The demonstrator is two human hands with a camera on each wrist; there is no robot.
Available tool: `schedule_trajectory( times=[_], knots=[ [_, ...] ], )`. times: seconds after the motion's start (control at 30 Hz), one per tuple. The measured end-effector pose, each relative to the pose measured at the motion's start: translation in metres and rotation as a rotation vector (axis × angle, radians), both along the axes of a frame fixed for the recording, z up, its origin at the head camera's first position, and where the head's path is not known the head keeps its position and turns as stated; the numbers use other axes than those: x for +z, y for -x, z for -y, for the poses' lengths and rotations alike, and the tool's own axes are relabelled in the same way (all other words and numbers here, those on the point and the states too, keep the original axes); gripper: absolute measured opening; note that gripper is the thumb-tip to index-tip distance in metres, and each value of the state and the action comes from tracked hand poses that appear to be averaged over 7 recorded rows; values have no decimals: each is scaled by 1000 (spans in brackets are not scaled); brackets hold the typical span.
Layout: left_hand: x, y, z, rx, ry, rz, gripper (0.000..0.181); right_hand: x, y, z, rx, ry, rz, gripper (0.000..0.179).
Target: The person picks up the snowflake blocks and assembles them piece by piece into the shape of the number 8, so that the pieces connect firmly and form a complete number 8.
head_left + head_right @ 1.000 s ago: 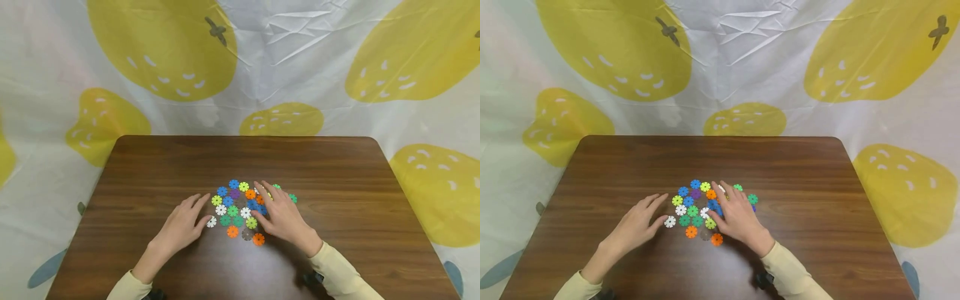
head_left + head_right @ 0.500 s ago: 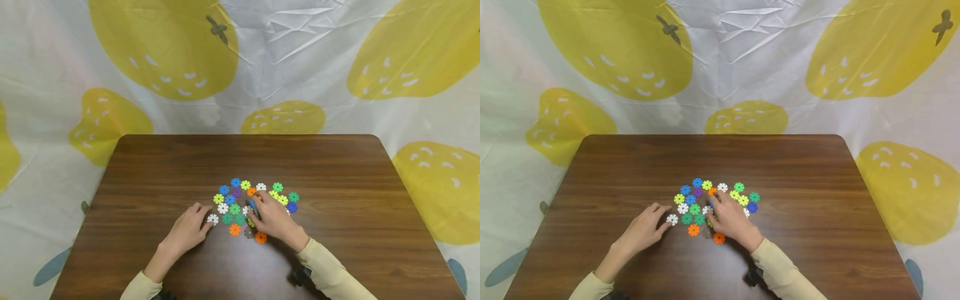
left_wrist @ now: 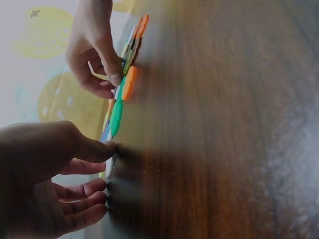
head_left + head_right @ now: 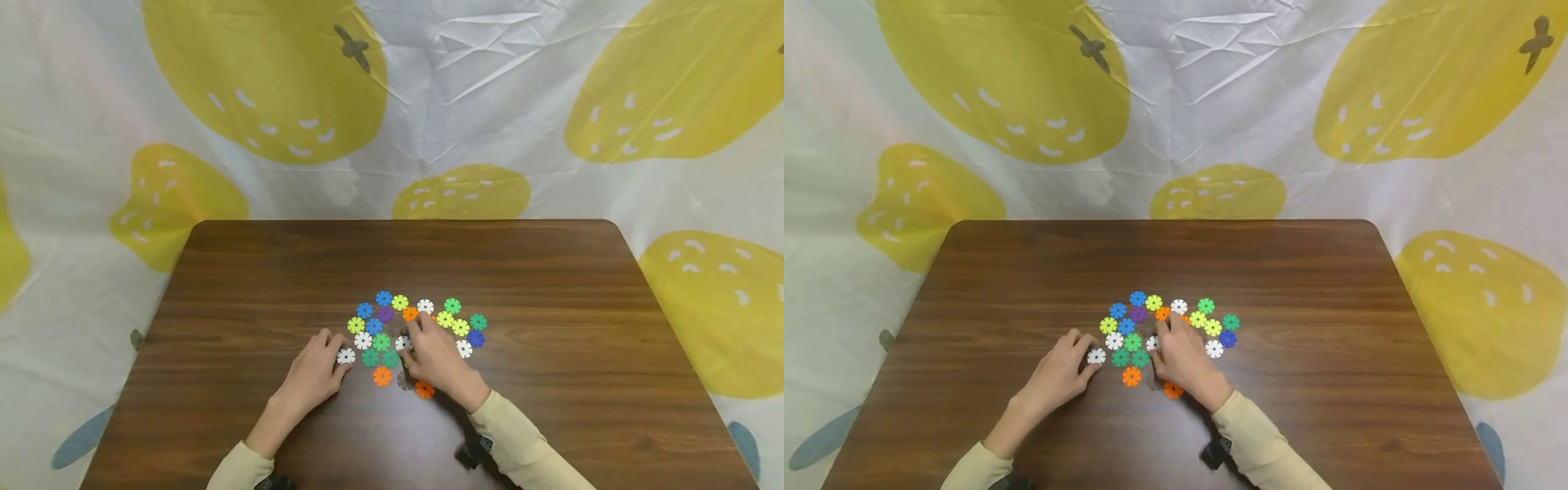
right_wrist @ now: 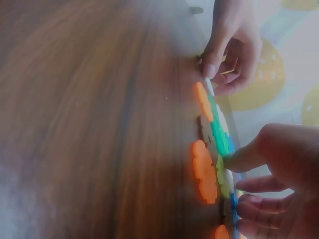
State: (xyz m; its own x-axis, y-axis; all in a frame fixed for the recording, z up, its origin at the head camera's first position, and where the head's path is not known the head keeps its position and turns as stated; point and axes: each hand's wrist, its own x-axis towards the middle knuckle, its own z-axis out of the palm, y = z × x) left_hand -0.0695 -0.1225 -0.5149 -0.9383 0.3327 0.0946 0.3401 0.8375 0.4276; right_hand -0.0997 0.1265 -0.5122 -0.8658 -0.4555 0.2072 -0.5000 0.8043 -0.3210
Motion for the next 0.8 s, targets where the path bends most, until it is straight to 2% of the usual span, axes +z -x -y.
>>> schedule_trajectory(
  times=[0.23, 0.43, 0.6, 0.8],
  knots=[
    [-1, 4, -6, 14, -22, 60, 29, 0, -2, -2, -14, 18, 42, 29],
    [0, 10, -10, -7, -84, 99, 31, 0, -1, -3, -7, 48, 36, 34],
    [0, 14, -8, -2, -216, 158, 20, -1, 0, -3, 47, 129, 21, 33],
    [4, 18, -4, 64, -440, 202, 10, 4, 0, -2, 72, 260, 55, 19]
  ],
)
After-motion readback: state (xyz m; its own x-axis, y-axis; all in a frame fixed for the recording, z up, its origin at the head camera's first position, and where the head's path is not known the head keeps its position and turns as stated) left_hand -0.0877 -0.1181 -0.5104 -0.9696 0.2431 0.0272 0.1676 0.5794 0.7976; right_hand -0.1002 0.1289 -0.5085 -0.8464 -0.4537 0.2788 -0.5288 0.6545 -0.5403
